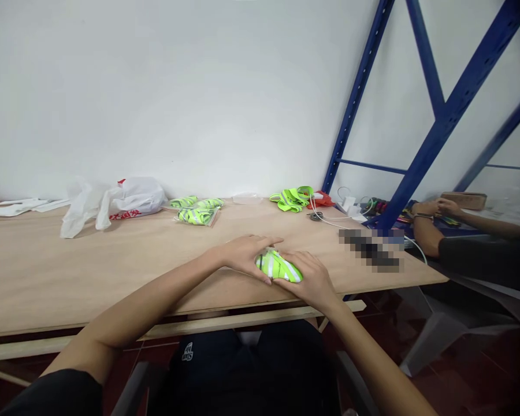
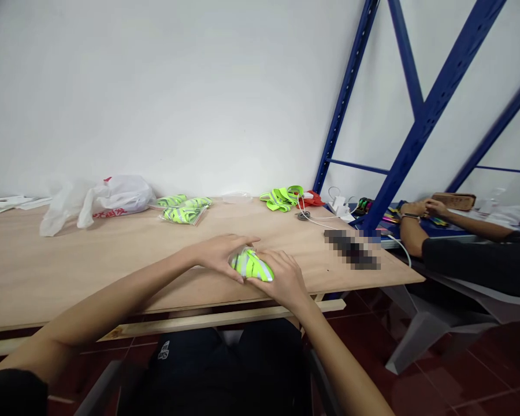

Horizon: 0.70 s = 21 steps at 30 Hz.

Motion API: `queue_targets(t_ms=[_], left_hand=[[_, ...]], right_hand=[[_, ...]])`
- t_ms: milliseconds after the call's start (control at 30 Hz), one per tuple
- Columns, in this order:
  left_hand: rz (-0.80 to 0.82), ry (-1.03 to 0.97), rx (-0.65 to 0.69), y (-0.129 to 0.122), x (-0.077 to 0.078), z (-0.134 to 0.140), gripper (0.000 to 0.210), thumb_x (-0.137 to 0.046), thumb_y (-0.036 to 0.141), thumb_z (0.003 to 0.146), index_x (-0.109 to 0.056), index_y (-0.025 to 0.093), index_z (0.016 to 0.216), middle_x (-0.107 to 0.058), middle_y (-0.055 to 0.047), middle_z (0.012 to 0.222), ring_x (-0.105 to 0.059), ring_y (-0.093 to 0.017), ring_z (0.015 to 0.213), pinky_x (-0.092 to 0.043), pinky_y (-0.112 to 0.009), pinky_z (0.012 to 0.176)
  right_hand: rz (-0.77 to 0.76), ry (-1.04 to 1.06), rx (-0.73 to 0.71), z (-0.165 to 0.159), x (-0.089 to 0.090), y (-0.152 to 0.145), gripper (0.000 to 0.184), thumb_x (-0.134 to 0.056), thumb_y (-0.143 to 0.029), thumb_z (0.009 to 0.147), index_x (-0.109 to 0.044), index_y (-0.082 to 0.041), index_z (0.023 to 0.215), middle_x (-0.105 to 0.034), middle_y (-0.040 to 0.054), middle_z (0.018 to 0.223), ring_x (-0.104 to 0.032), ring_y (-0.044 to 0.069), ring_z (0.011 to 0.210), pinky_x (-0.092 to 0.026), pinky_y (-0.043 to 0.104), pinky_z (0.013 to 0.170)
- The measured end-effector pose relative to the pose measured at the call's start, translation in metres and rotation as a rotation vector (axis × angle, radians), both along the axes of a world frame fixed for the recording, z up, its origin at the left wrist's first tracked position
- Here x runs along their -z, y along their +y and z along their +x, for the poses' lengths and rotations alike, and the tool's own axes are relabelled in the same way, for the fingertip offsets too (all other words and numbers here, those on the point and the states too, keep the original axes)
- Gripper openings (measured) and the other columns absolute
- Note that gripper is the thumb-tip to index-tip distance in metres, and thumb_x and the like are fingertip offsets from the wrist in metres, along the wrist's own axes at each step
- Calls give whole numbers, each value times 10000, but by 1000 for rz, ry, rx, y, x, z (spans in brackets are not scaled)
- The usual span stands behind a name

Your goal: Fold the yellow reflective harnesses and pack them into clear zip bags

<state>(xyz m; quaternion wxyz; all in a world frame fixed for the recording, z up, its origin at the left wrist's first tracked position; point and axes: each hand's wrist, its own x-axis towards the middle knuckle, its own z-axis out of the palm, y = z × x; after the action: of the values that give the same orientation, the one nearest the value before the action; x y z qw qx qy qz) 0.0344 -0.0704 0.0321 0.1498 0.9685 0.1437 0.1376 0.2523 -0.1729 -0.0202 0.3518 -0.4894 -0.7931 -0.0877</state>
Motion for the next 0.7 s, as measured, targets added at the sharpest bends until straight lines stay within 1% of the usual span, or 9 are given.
queue_targets(t_ms=[100,200,267,367,467,567,700], left_hand=[[-20,-24,56,-4,7,6,1014,-795,602,711,-329,227,1529,-530,-144,1458,-526,-343,1303,-376,-403,1077],[-43,-46,92,-8,12,10,973,-783,574,743,-317,223,1522,-496,-150,1485,-513,-334,1319,-395,-392,1062],[-56,-53,92,-9,13,11,999,-811,563,712,-314,224,1508,-498,-156,1473,-518,-341,1309,-397,-402,1059],[-95,-50,104,-8,13,7,1050,-890,515,606,-347,216,1454,-513,-168,1433,-544,-352,1270,-406,-414,1046],[-167,-24,107,-6,14,2,1025,-915,456,574,-360,206,1399,-557,-163,1355,-601,-339,1180,-460,-391,960],[-197,-11,79,-5,16,0,898,-882,425,631,-383,197,1342,-597,-150,1285,-638,-314,1092,-484,-364,881],[-123,-55,63,-8,19,4,633,-760,459,792,-457,186,1275,-616,-154,1286,-632,-302,1101,-475,-361,899]], right_hand=[[-31,-23,-10,-6,2,1,426,-738,-461,798,-685,-240,1157,-695,116,1163,-655,315,1076,-528,447,917],[-53,-18,11,-10,2,0,436,-728,-422,785,-673,-230,1172,-654,125,1208,-645,318,1101,-535,446,922],[-77,1,23,-10,1,-1,435,-709,-372,778,-658,-233,1187,-636,115,1225,-650,309,1087,-544,435,910],[-125,51,34,-9,-1,-3,416,-672,-317,781,-635,-258,1191,-627,82,1213,-668,274,1031,-554,397,877],[-161,97,49,-8,-2,-3,383,-659,-328,798,-608,-262,1172,-623,70,1171,-671,259,998,-557,382,838],[-169,137,43,-8,-1,-2,345,-665,-333,799,-580,-256,1125,-616,68,1131,-660,264,1010,-550,391,836],[-157,179,26,-8,2,1,290,-680,-335,793,-556,-258,1043,-601,64,1086,-654,260,984,-548,393,831]])
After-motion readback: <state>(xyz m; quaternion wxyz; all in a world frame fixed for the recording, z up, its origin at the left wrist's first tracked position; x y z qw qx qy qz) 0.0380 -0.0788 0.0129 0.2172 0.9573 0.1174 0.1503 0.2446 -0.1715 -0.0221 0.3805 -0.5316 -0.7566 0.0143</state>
